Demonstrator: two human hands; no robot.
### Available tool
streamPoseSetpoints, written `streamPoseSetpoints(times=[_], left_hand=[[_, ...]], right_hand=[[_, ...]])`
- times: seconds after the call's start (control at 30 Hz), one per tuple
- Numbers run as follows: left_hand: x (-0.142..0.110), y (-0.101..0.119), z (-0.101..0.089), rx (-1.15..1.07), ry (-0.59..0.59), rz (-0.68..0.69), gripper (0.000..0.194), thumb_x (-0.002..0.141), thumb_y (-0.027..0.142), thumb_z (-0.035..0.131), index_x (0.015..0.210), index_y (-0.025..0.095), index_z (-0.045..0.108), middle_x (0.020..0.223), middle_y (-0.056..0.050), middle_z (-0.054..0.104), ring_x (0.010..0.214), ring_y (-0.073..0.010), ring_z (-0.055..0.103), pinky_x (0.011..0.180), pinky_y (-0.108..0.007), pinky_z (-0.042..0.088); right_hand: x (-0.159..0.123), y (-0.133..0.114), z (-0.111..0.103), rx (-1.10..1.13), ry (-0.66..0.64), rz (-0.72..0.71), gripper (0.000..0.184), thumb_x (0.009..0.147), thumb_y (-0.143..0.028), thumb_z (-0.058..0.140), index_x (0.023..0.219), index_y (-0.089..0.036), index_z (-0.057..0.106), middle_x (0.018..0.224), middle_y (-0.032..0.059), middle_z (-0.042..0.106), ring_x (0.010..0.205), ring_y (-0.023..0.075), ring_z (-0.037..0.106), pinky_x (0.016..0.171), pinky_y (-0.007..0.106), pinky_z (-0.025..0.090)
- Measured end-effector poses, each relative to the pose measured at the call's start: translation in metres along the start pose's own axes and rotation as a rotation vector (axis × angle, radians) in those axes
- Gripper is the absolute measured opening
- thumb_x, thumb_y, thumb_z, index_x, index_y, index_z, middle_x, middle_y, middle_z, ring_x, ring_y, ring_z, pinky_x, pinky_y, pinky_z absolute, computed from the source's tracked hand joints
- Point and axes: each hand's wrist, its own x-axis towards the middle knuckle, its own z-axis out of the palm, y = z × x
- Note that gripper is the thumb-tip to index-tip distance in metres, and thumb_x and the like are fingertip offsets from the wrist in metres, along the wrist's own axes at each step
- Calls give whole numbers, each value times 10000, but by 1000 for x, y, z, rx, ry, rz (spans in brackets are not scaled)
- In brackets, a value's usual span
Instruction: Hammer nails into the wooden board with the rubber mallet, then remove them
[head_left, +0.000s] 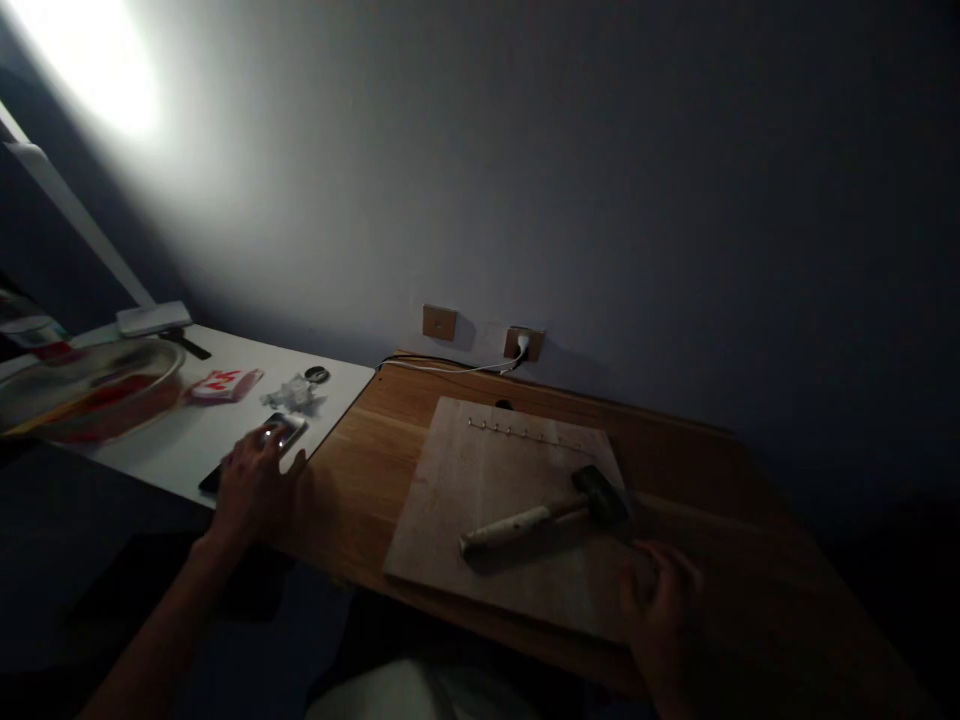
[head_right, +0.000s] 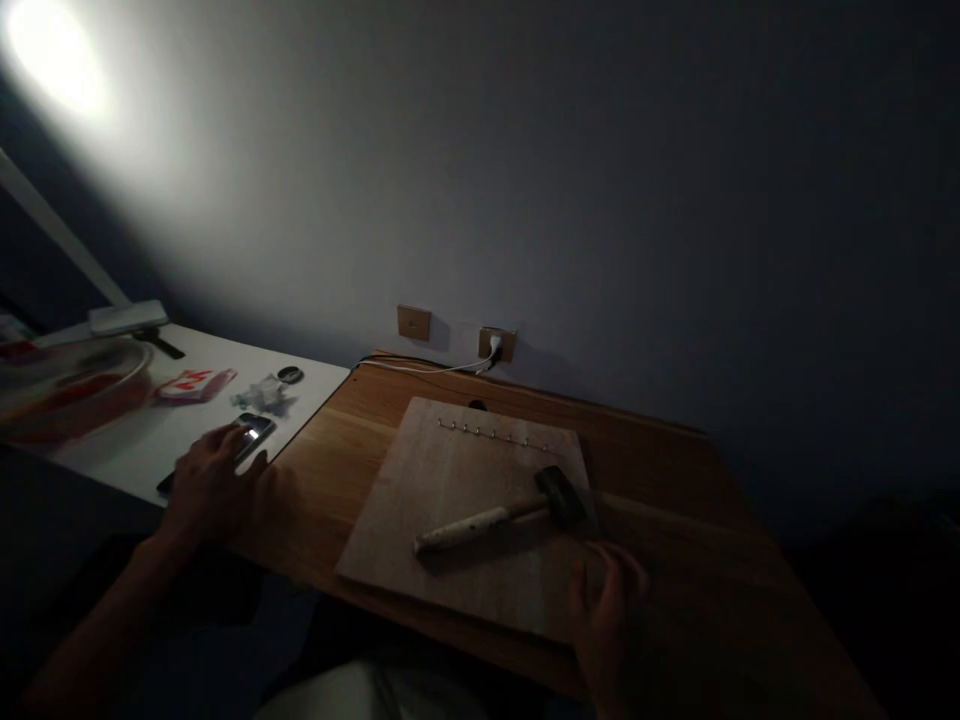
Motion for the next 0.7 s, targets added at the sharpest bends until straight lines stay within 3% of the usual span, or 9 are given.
streamPoseSetpoints(times=[0.1, 0.2, 0.37, 0.57, 0.7], left_hand=[[20, -30, -3, 89, -125, -86, 612, 899, 474, 595, 1382, 113, 487, 1444, -259, 457, 1169, -400, 588, 914, -519, 511], [31, -46, 0, 111, -209, -99, 682, 877, 518, 640, 1414, 142, 454, 1450, -245, 443, 1126, -365, 615, 872, -470, 534], [35, -52, 11, 100, -221, -78, 650, 897, 496, 621, 1442, 213, 410, 1417, -150, 460, 1032, -291, 625, 845, -441, 541], [37, -54, 15, 59, -204, -151, 633, 872, 506, 641, 1384, 182, 460, 1273, -148, 518, 1055, -318, 594, 854, -447, 528], [34, -54, 10, 21, -212, -156, 689, 846, 589, 649, 1361, 164, 478, 1305, -156, 513, 1074, -348, 598, 893, -496, 518]], right_hand=[[0, -1, 3, 5, 36, -8, 419, 971, -527, 473, 1006, -141, 635, 1004, 172, 603, 1013, 325, 558, 876, 498, 482], [-1, -3, 4, 1, 29, -30, 374, 963, -484, 495, 1026, -141, 631, 1019, 180, 601, 1010, 326, 557, 865, 492, 481], [-1, -2, 4, -6, 17, -47, 347, 951, -467, 501, 1015, -153, 635, 996, 170, 609, 1000, 331, 552, 859, 498, 481], [0, -2, 5, -24, 32, -68, 353, 951, -479, 513, 997, -152, 635, 999, 172, 603, 989, 328, 562, 833, 484, 490], [1, -1, 6, -35, 41, -90, 346, 957, -472, 506, 986, -154, 638, 967, 162, 610, 972, 327, 563, 830, 486, 491]])
